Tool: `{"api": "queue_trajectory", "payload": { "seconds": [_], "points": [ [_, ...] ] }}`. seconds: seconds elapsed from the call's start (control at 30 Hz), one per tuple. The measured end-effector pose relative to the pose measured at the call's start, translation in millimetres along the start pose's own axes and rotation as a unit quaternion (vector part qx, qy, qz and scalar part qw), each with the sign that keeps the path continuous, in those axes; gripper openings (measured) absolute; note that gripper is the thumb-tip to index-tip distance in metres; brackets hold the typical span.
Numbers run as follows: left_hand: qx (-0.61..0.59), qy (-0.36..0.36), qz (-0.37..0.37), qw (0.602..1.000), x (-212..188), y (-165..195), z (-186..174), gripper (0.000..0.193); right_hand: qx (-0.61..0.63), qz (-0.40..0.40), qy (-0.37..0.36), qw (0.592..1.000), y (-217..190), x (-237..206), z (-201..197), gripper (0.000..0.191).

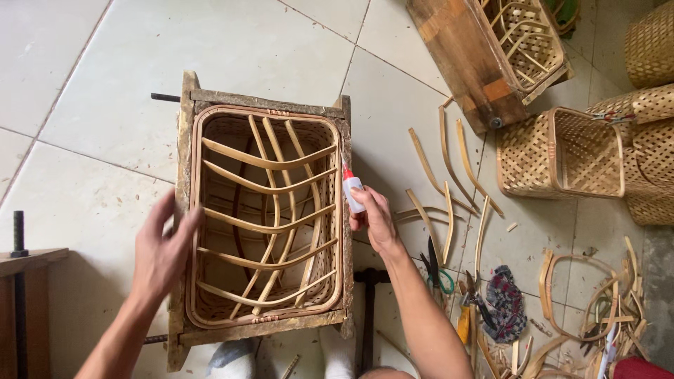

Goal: The person sits on the floor assembling a bamboo basket. They fit curved bamboo strips across the basket frame, tap them into place with a hammer, trim excess material with pliers and scissors, and squeeze glue from a bottle onto the joints.

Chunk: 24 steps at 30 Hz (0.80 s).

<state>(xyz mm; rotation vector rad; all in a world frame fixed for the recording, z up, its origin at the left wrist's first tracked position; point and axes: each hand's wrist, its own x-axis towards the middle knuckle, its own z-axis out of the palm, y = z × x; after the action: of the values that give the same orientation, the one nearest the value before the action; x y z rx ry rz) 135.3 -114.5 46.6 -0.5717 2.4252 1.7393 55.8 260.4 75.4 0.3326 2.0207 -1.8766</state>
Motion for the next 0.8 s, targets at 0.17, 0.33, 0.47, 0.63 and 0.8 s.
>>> {"api": "queue_trajectory", "payload": {
  "seconds": [0.17,0.33,0.47,0.63,0.8],
  "points": [
    [0.019,-0.01,-0.153,0.988,-107,-31,-18,0.08,-0.005,0.033,0.028,0.999,-12,6,5,0.044],
    [-0.081,0.077,-0.116,0.987,-168,-67,11,0.076,-0.029,0.031,0.034,0.999,-9,11,6,0.046],
    [-0.038,0.041,-0.067,0.996,-170,-87,13,0.07,-0.028,0.049,0.051,0.997,-4,14,3,0.048],
    [-0.054,0.021,-0.096,0.994,-165,-88,11,0.074,-0.043,0.02,0.043,0.998,4,-15,7,0.047],
    [-0.088,-0.006,-0.112,0.99,-165,-86,11,0.081,-0.045,0.025,0.047,0.998,12,-50,10,0.045]
  ]
}}
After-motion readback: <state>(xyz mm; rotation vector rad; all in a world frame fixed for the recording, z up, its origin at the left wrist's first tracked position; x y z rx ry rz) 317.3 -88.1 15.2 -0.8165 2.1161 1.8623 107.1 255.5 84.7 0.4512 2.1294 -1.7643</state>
